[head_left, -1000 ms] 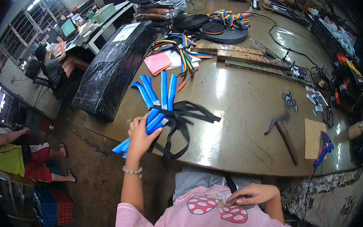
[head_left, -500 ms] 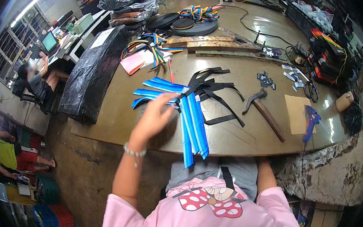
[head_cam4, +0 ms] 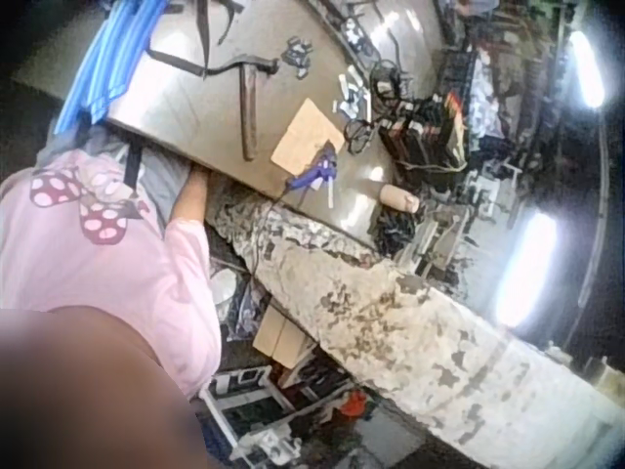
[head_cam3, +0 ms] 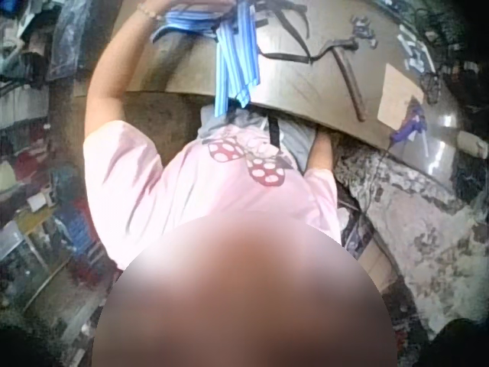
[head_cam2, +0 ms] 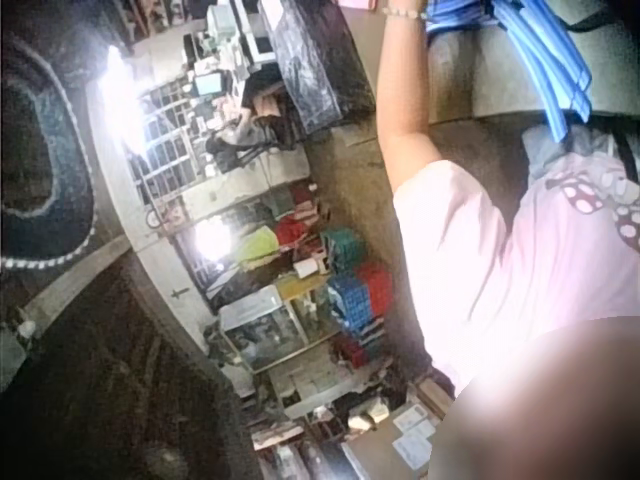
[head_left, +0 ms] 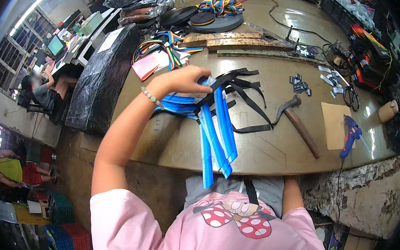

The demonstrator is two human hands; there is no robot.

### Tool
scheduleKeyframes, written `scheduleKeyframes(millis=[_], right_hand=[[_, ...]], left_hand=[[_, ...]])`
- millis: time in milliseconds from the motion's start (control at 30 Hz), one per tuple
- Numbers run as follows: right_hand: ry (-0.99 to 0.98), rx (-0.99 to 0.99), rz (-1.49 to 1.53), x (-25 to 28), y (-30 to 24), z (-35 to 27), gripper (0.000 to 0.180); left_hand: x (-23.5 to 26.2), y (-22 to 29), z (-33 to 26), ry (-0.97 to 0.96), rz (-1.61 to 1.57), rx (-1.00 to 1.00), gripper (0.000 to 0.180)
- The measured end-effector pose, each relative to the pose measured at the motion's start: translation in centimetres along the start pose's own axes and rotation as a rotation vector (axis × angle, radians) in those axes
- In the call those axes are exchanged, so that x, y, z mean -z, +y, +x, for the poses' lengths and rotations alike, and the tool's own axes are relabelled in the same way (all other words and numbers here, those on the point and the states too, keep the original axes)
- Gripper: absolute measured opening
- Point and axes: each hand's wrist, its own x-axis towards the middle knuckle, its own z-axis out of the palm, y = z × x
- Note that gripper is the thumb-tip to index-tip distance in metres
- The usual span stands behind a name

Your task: The person assembles a decorative item by attaching a rainbow-colored strip to a black strap using a hot glue gun. They then cut a blue plastic strip with scissors. The person handles multiple strips and tools on a cluttered workbench.

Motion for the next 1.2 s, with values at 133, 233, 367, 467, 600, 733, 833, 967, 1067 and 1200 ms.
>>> scheduleKeyframes(millis=[133,233,367,467,600,733,833,967,1067,1200], right_hand=[[0.005,0.004,-0.005,0.0,0.0,0.1,0.050],[0.003,0.006,0.001,0.0,0.0,0.2,0.050],[0.011,0.004,0.011,0.0,0.0,0.2,0.050],[0.017,0.001,0.007,0.0,0.2,0.1,0.050],[0.012,-0.001,0.003,0.0,0.3,0.0,0.050],[0.017,-0.006,0.005,0.0,0.3,0.2,0.049],[0.020,-0.002,0.003,0.1,0.4,0.2,0.049],[0.020,-0.004,0.003,0.3,0.4,0.3,0.049],[0.017,-0.003,0.000,0.3,0.3,0.4,0.049],[0.023,0.001,0.003,0.3,0.2,0.4,0.049]], left_hand=[[1.2,1.1,-0.9,-0.091,0.148,0.176,0.054],[-0.7,0.5,-2.6,-0.203,0.228,0.140,0.073],[-3.3,-1.1,-3.6,-0.092,0.108,0.193,0.064],[-3.4,-1.9,-2.9,-0.110,0.078,0.198,0.056],[-2.2,-1.8,-1.6,0.056,0.151,0.108,0.050],[-1.9,-1.1,-1.7,-0.110,0.132,0.166,0.057],[-2.8,-0.8,-2.5,-0.203,0.115,0.195,0.060],[-3.9,-1.1,-2.8,-0.155,0.153,0.158,0.056],[-3.8,-1.7,-3.1,-0.141,0.012,0.252,0.051],[-3.1,-1.9,-3.9,-0.018,-0.184,0.288,0.041]])
